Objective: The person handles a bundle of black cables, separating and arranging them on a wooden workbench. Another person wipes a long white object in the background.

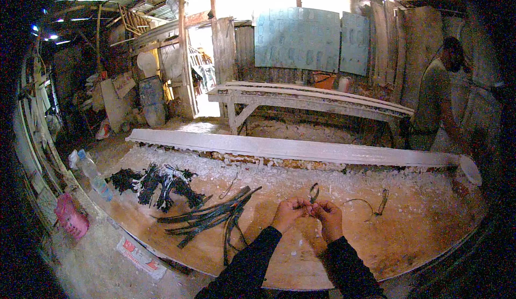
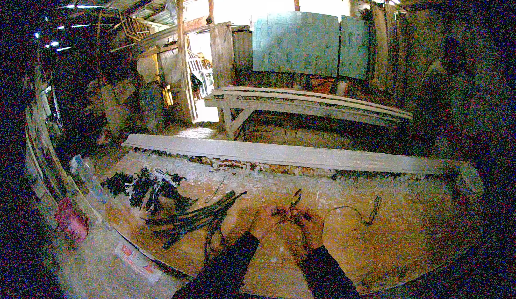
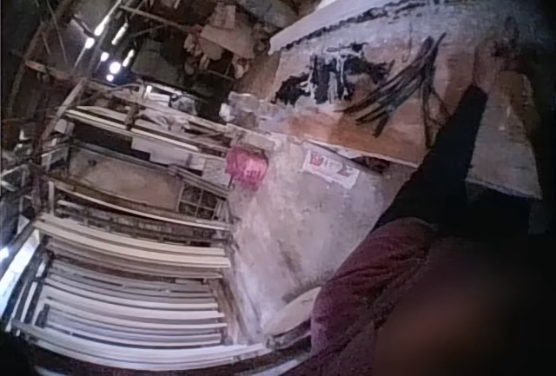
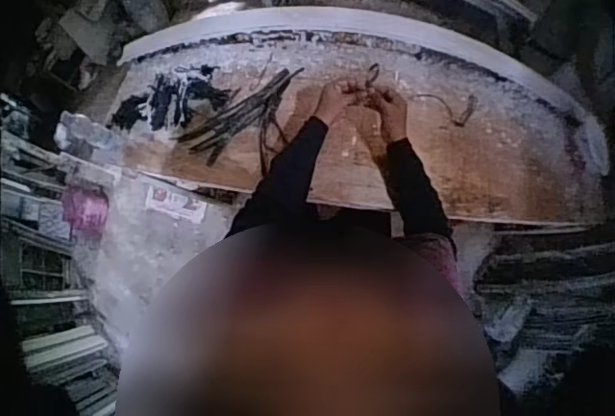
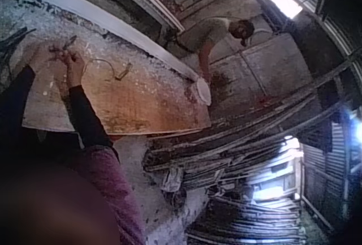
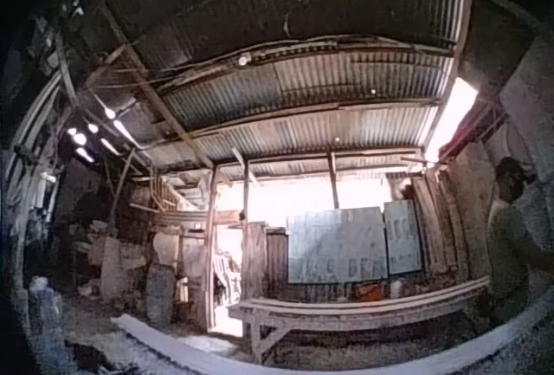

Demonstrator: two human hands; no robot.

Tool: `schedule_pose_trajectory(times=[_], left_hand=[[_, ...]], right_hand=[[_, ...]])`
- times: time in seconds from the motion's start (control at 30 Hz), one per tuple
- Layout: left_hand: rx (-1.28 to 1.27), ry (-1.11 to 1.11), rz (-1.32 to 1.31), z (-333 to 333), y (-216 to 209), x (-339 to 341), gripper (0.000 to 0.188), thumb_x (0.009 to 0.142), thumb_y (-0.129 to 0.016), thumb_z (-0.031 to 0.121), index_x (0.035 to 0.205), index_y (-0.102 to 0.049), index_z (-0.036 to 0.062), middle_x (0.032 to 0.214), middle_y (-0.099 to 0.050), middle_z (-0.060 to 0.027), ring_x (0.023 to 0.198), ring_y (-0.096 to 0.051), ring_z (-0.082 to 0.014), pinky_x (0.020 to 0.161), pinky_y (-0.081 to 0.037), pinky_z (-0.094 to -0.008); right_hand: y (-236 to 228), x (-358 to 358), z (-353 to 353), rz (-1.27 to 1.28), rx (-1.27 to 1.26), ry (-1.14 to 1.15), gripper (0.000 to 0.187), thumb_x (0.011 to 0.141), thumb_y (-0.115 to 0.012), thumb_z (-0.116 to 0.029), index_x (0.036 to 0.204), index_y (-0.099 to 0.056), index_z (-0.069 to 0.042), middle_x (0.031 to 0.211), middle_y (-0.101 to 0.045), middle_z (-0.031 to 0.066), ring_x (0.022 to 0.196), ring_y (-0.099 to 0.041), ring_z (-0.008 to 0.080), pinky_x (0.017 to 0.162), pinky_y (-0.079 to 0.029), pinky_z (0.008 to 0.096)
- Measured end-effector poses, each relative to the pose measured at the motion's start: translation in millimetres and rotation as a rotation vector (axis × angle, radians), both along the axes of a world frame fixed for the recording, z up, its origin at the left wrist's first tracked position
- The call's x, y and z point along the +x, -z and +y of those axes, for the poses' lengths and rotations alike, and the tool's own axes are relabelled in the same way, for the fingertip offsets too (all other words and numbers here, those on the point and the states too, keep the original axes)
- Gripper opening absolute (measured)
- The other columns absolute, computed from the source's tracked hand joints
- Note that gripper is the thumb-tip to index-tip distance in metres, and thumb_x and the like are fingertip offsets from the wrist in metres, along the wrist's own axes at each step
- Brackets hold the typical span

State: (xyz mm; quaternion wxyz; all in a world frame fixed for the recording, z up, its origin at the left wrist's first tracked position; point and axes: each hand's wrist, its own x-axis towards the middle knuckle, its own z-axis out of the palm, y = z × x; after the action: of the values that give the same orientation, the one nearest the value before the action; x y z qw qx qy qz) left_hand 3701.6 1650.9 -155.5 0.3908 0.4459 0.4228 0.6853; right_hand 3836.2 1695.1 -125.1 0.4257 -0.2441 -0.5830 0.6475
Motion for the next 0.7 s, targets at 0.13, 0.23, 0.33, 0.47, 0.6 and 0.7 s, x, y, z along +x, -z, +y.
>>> schedule_pose_trajectory(times=[0.13,0.23,0.33,0.47,0.6,0.7], left_hand=[[0.021,-0.066,0.074,2.4,3.8,1.1,0.01,0.075,-0.06,0.005,0.084,-0.057,0.0011,0.082,-0.06,-0.0039,0.073,-0.057,-0.0112,0.064,-0.048,-0.0232],[0.057,-0.041,0.043,3.2,4.0,1.6,0.008,0.075,-0.059,0.002,0.083,-0.056,0.0017,0.082,-0.059,-0.0033,0.074,-0.056,-0.011,0.067,-0.048,-0.0236],[0.072,-0.033,0.066,2.5,2.5,1.5,0.007,0.075,-0.058,0.001,0.082,-0.056,0.002,0.08,-0.059,-0.0026,0.075,-0.056,-0.0111,0.068,-0.048,-0.0241],[0.091,-0.021,0.035,1.5,1.3,2.3,0.01,0.074,-0.059,0.001,0.083,-0.056,0.0022,0.083,-0.059,-0.0035,0.077,-0.056,-0.0114,0.068,-0.048,-0.0241],[0.12,-0.085,0.095,2.9,1.0,2.9,0.013,0.073,-0.061,0.002,0.085,-0.055,0.0022,0.086,-0.058,-0.0045,0.08,-0.056,-0.012,0.067,-0.048,-0.0241],[0.138,-0.079,0.087,3.4,-0.6,2.7,0.015,0.073,-0.061,0.002,0.087,-0.054,0.0022,0.086,-0.058,-0.0049,0.08,-0.056,-0.0124,0.066,-0.049,-0.0245]], right_hand=[[-4.8,2.0,-3.8,0.052,-0.133,-0.064,0.015,0.076,-0.058,-0.011,0.086,-0.059,0.0,0.078,-0.061,0.0056,0.071,-0.057,0.0139,0.067,-0.046,0.025],[-5.0,1.3,-3.0,0.141,-0.315,-0.125,0.015,0.078,-0.055,-0.008,0.09,-0.055,0.0,0.081,-0.06,0.006,0.074,-0.057,0.0151,0.07,-0.048,0.0272],[-1.3,1.7,2.6,0.176,-0.428,-0.177,0.013,0.079,-0.053,-0.006,0.091,-0.053,-0.001,0.081,-0.059,0.0063,0.074,-0.058,0.016,0.073,-0.049,0.0288],[4.5,4.5,9.6,0.21,-0.462,-0.25,0.01,0.08,-0.053,-0.008,0.088,-0.053,-0.002,0.082,-0.059,0.0067,0.075,-0.058,0.0163,0.074,-0.049,0.0286],[3.4,5.9,9.6,0.178,-0.487,-0.237,0.008,0.08,-0.054,-0.009,0.085,-0.053,-0.003,0.08,-0.059,0.0064,0.075,-0.059,0.0167,0.075,-0.049,0.0285],[-1.7,4.5,5.7,0.158,-0.489,-0.207,0.007,0.08,-0.054,-0.009,0.083,-0.053,-0.003,0.079,-0.059,0.0057,0.075,-0.058,0.0168,0.074,-0.049,0.0283]])
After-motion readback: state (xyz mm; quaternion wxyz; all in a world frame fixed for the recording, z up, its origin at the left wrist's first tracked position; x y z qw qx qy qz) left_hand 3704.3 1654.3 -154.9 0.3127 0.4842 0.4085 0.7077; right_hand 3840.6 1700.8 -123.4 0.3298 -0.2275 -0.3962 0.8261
